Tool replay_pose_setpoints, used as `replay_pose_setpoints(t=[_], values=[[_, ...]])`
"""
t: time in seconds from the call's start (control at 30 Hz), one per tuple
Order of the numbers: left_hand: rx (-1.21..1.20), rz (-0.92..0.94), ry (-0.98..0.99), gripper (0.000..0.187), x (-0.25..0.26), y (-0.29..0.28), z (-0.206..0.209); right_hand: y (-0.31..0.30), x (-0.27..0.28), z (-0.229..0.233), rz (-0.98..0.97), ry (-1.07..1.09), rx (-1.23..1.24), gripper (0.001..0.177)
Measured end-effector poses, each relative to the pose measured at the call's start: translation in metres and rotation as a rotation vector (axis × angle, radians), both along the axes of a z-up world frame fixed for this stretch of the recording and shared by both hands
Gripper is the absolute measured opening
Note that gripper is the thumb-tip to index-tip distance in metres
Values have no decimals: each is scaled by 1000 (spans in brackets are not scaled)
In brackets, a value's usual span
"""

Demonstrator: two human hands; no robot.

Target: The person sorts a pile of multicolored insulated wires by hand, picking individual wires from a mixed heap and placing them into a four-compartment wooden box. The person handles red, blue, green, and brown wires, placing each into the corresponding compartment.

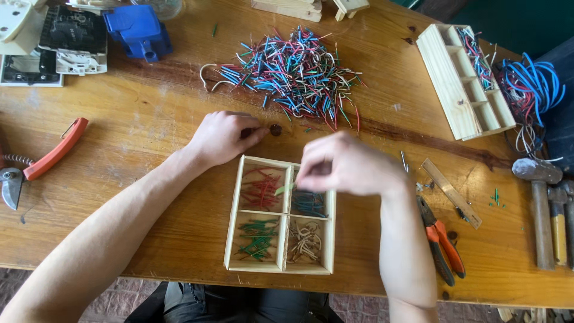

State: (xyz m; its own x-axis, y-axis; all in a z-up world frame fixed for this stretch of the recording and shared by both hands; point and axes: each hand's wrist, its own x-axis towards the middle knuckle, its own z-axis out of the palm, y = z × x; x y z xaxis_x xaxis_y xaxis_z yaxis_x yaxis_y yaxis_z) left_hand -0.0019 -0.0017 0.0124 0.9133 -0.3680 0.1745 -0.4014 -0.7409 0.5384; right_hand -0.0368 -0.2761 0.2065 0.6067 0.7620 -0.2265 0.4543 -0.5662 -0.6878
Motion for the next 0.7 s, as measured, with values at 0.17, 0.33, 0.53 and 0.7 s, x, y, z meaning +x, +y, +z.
replay_pose_setpoints(t=[0.17,0.33,0.53,0.7], values=[[-11,6,-6,32,0,-2,-2,12,-25,-19,293,154,-171,12],[-1,-3,-19,31,-2,-3,-6,8,-16,-9,319,204,-208,16],[5,39,-34,27,-1,1,6,-7,39,-42,-156,-149,-65,20],[21,69,-54,31,-1,2,9,-31,89,-127,-347,-354,-2,33]])
